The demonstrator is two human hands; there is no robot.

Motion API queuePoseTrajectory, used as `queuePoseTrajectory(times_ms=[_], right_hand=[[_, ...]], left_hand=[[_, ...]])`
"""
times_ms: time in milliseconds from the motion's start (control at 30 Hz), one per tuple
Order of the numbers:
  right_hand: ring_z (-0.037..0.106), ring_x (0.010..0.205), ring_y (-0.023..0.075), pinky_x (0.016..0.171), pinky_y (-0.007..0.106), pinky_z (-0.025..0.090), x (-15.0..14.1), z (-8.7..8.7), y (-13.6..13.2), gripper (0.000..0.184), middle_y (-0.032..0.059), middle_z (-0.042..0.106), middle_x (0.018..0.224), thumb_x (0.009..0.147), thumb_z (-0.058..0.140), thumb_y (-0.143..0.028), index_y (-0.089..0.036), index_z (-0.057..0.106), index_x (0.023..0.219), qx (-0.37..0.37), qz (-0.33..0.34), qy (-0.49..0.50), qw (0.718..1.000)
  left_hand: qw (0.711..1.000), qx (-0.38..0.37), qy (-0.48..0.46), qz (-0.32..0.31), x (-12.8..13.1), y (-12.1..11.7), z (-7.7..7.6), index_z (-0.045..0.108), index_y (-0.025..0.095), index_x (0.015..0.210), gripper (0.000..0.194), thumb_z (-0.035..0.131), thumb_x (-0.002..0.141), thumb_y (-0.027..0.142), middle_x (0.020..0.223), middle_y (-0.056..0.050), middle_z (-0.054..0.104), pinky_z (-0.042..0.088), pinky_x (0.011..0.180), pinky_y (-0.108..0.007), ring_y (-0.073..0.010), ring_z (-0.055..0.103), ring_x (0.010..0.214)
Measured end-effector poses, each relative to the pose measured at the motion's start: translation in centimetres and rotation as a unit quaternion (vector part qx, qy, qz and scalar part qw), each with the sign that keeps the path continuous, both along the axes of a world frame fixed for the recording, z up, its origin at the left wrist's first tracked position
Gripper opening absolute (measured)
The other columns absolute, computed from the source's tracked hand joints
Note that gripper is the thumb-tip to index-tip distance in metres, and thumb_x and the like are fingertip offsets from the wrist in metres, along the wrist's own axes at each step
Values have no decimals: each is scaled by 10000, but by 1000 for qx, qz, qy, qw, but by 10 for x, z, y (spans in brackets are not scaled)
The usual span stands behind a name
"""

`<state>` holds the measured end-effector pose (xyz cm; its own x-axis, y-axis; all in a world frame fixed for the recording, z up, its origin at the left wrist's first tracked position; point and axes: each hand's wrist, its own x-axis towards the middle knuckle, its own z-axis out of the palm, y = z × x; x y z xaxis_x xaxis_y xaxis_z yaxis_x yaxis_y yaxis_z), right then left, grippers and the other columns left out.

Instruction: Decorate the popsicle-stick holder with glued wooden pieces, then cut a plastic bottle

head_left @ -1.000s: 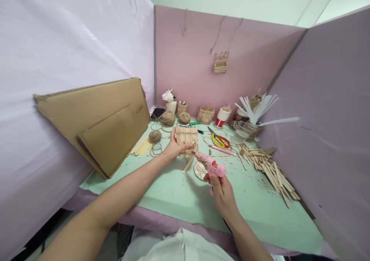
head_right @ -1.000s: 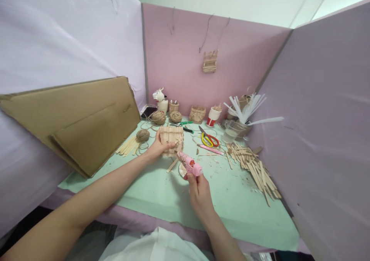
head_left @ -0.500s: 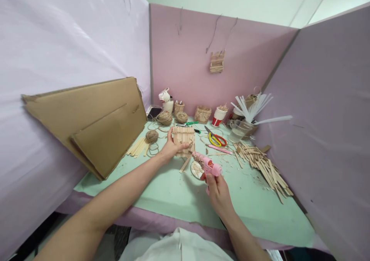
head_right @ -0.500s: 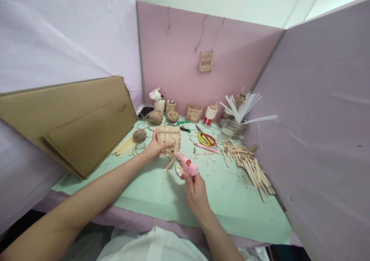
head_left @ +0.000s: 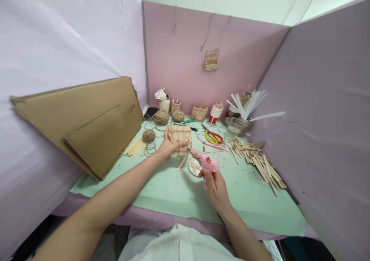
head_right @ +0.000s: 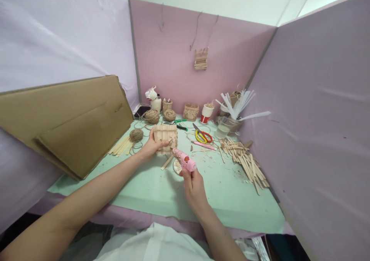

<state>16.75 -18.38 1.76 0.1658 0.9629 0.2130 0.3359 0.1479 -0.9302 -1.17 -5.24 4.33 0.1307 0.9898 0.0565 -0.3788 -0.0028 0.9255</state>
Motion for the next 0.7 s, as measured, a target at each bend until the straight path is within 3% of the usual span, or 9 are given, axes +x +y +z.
queuePoseTrajectory(times_ms=[500, 700], right_hand=[[437, 519, 146, 509, 265, 357, 0, 3, 0, 484, -16, 484, 587, 884, 400, -628, -195, 590, 779, -3, -5, 9, 1000], [489, 571, 163, 515, 267, 369, 2, 4, 0, 469, 11, 545, 638, 886, 409, -617, -196, 591, 789, 2, -10, 0, 1000]], left_hand=[[1000, 11, 2, -3, 0, 3, -5, 139, 342, 1482, 1208, 891, 549, 196, 1399, -132, 523, 373, 1090, -496, -281, 502, 1299], [1000, 13, -1, -4, 0, 2, -4, 181, 348, 1467, 1171, 889, 549, 186, 1377, -121, 541, 380, 1079, -502, -272, 526, 1272]])
